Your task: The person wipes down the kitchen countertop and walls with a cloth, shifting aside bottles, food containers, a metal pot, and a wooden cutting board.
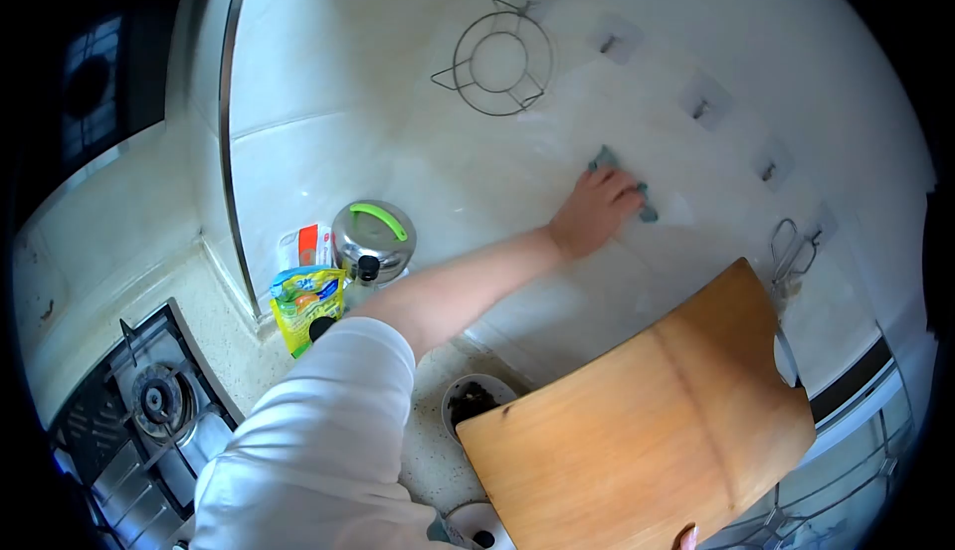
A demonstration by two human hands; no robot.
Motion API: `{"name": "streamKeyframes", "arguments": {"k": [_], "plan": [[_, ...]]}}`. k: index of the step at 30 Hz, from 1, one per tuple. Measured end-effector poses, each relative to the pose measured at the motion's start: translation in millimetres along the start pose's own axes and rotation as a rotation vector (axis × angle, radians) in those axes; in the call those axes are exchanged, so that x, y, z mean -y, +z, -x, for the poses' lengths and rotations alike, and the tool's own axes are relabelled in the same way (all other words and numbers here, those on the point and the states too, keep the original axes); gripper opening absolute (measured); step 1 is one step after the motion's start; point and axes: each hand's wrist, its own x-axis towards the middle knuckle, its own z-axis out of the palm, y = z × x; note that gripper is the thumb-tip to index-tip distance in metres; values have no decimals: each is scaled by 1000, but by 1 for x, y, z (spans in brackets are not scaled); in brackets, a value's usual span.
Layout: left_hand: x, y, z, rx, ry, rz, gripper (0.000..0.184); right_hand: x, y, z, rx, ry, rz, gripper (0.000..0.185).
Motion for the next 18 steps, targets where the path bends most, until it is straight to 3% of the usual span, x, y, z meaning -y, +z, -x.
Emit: {"name": "streamKeyframes", "arguments": {"k": [2,4,5,6,7,8,9,11,14,17,18], "plan": [[1,-2,-45,-95,-42,0,26,-2,-11,-4,-33,-7,9,47],[-9,7,-76,-192,-101,1,21,25,-16,-20,-53,426,-357,43],[-16,17,-87,-214,-105,-52,21,34,-14,-29,-62,847,-726,40],[-20,25,-90,-234,-110,-105,22,31,-1,-20,-71,854,-724,40],[-25,29,-80,-219,-113,-101,22,23,20,-1,-153,272,-164,37],[-32,32,-63,-64,-19,-131,29,20,33,10,-207,-313,396,35],[-39,33,-44,89,76,-158,36,31,35,9,-208,-299,403,35],[-46,32,12,250,261,-124,34,58,33,11,16,-148,127,36],[-31,33,44,318,365,22,32,30,-1,14,-26,-11,12,40],[-36,30,1,246,343,-145,29,1,-32,8,-53,178,-162,45],[-39,32,-28,127,241,-129,27,7,-30,5,-58,176,-171,45]]}}
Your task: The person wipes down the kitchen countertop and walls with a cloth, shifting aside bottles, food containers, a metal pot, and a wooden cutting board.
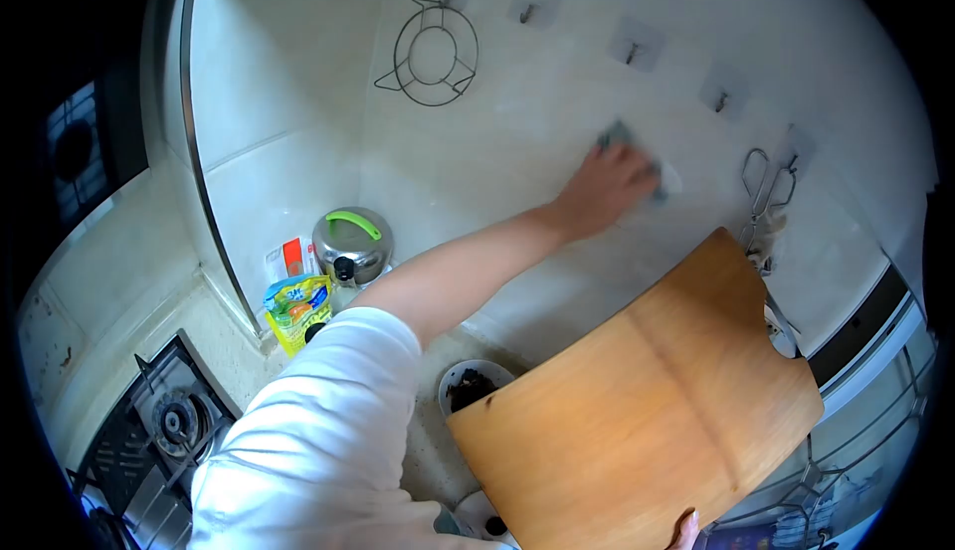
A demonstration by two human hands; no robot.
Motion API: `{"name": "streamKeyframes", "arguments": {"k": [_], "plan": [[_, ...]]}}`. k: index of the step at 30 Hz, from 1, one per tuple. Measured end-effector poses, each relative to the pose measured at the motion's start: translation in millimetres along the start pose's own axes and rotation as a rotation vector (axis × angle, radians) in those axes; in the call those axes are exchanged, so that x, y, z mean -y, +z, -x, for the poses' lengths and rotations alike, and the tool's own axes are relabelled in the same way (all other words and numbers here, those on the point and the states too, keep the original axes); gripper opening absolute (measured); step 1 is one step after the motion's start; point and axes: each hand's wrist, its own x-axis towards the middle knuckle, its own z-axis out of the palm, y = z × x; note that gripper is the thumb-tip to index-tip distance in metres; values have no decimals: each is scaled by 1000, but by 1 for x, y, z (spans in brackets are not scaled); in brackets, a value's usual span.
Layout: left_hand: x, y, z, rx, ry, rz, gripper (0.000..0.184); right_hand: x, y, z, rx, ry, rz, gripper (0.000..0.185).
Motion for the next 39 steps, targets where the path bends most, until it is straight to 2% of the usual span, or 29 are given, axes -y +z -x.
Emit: {"name": "streamKeyframes", "arguments": {"k": [2,3,4,5,6,10,15,19,20,22,24,27,30,34,36,37,39], "plan": [[5,3,-62,-200,-179,40,24,31,16,-5,76,558,-616,55],[6,4,-89,-289,-245,67,23,43,26,-5,73,553,-621,55],[5,2,-113,-293,-239,69,23,54,40,-3,-1,559,-472,59],[2,0,-135,-437,-343,87,27,61,54,0,-76,562,-323,63],[1,4,-146,-579,-450,107,32,64,66,2,-109,461,-310,62],[-3,22,-131,-566,-451,-29,30,56,59,0,-16,442,-243,61],[-15,15,-24,-243,-223,7,25,52,52,-5,44,486,-233,61],[12,-9,45,-40,-122,13,29,48,50,-6,91,497,-224,61],[22,-16,39,-50,-117,13,29,47,49,-5,96,493,-220,61],[51,-29,12,-186,-297,-59,34,48,51,-4,104,487,-201,61],[76,-42,-32,-411,-438,-53,38,53,56,-3,109,474,-175,61],[98,-41,-56,-507,-408,-107,38,59,62,-3,111,449,-146,61],[91,-32,-16,-465,-429,-105,37,40,55,-7,77,566,-204,60],[74,-44,54,-330,-416,-114,35,38,50,-6,135,580,-210,60],[77,-60,59,-165,-373,-5,41,34,49,-7,163,581,-224,60],[80,-61,52,-170,-376,-10,41,34,47,-5,170,573,-225,60],[87,-61,11,-288,-552,-1,32,29,48,-7,181,574,-252,61]]}}
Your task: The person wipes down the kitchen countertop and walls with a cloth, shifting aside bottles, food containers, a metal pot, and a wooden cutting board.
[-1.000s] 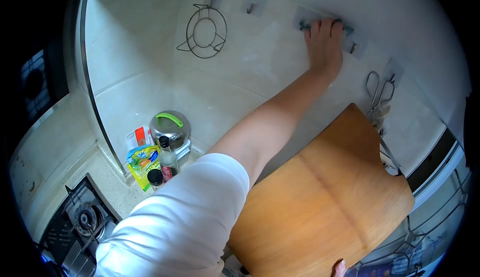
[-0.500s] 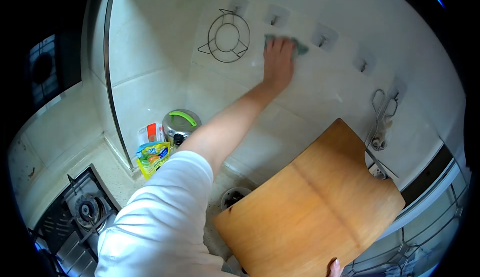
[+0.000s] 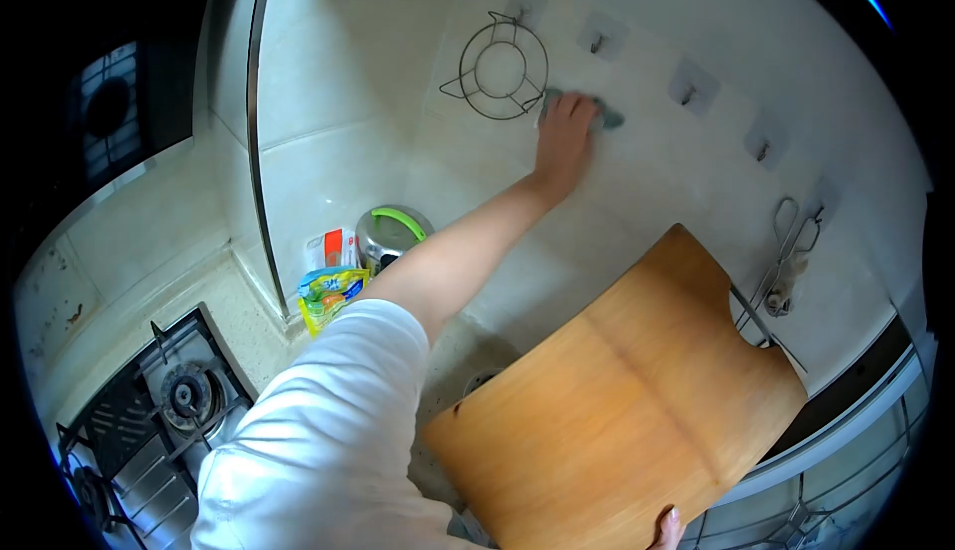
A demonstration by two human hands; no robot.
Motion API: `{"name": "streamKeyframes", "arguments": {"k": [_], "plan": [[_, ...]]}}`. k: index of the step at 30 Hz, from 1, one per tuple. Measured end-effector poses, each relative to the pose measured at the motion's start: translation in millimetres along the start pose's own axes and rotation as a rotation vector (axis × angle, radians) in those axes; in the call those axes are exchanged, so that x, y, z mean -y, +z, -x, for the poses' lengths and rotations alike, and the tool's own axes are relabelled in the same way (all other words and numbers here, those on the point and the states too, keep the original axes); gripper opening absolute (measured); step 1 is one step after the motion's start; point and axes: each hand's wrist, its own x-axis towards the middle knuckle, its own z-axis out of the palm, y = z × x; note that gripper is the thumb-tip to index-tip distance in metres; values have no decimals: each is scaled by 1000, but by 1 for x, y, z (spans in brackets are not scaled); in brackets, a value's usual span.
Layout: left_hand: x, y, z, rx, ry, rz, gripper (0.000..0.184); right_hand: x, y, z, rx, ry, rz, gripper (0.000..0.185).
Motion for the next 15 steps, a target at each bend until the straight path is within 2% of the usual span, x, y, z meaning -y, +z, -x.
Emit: {"name": "streamKeyframes", "arguments": {"k": [1,3,4,6,8,10,14,15], "plan": [[-11,11,-17,-7,2,3,32,-2,1,-2,2,-4,20,61],[-27,31,-40,-257,-4,51,32,-4,2,-5,7,-11,61,62],[-26,31,-36,-258,-6,51,32,-2,3,-4,0,-10,70,63],[-21,31,-6,-107,131,94,41,-1,5,-9,8,18,62,64],[-5,19,41,-12,244,154,39,-2,7,-11,20,44,64,64],[10,-1,87,177,189,103,36,-2,7,-13,40,69,62,65],[18,-15,62,189,219,63,31,-3,4,-16,74,122,69,67],[16,-12,35,30,79,61,33,-4,3,-18,80,137,69,68]]}}
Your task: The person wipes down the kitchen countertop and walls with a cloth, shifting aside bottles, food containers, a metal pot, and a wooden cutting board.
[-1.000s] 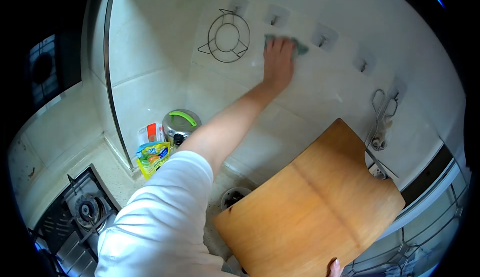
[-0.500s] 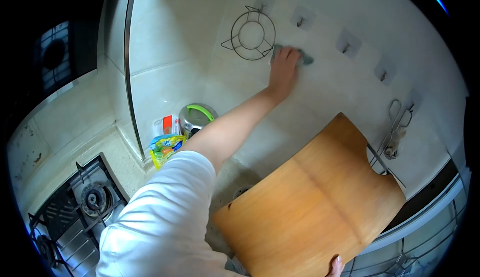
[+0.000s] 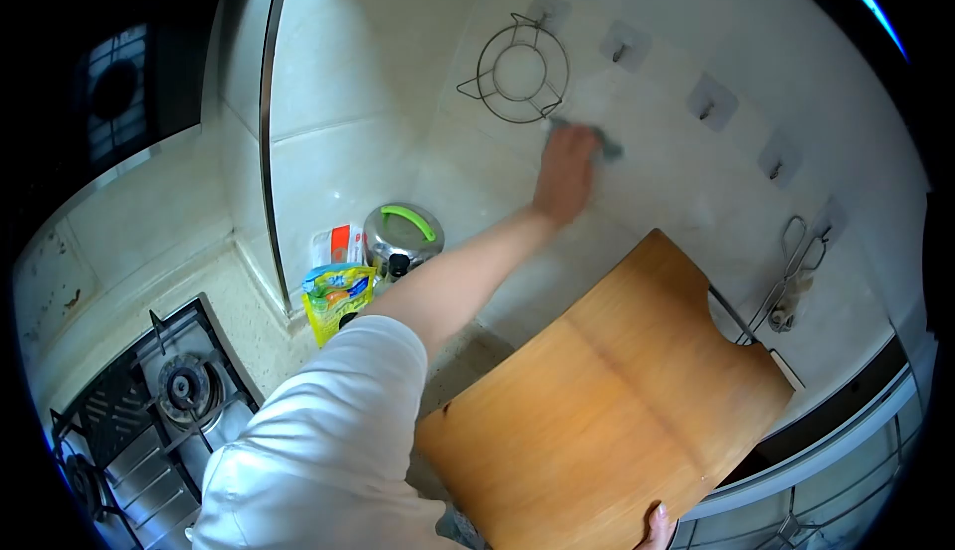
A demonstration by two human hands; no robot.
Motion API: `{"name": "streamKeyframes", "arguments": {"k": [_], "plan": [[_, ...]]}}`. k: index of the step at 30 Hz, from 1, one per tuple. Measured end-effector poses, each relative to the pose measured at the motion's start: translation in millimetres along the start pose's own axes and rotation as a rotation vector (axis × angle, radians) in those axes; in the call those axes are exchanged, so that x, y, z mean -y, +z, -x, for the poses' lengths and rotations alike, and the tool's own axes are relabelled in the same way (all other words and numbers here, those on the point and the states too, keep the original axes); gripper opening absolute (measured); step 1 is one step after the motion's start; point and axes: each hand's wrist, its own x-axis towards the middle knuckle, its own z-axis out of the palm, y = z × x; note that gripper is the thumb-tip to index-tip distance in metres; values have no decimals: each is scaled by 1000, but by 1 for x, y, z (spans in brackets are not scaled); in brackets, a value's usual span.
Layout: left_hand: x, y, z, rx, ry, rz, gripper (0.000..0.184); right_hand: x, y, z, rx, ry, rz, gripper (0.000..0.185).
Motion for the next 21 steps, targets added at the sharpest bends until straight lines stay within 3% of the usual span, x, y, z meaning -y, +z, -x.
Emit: {"name": "streamKeyframes", "arguments": {"k": [1,4,8,10,14,16,17,19,21], "plan": [[-4,3,-23,-161,-137,-2,35,-1,0,-1,5,15,3,68],[-7,19,-44,-311,-233,-18,37,-3,-4,-5,15,65,10,69],[-5,9,22,-181,-214,-63,39,-6,-10,-14,52,156,14,71],[3,-10,46,63,-169,-68,42,-7,-14,-19,80,208,20,72],[3,-13,10,50,-200,-3,40,-9,-18,-26,125,283,28,73],[-4,8,-27,-179,-208,87,40,-9,-12,-27,124,247,48,72],[-15,17,-36,-184,-207,92,40,-9,-9,-26,118,220,66,72],[-33,29,-46,-308,-202,-85,41,-7,-4,-24,115,167,105,70],[-26,36,-25,-222,-124,-110,43,-5,2,-23,110,115,154,69]]}}
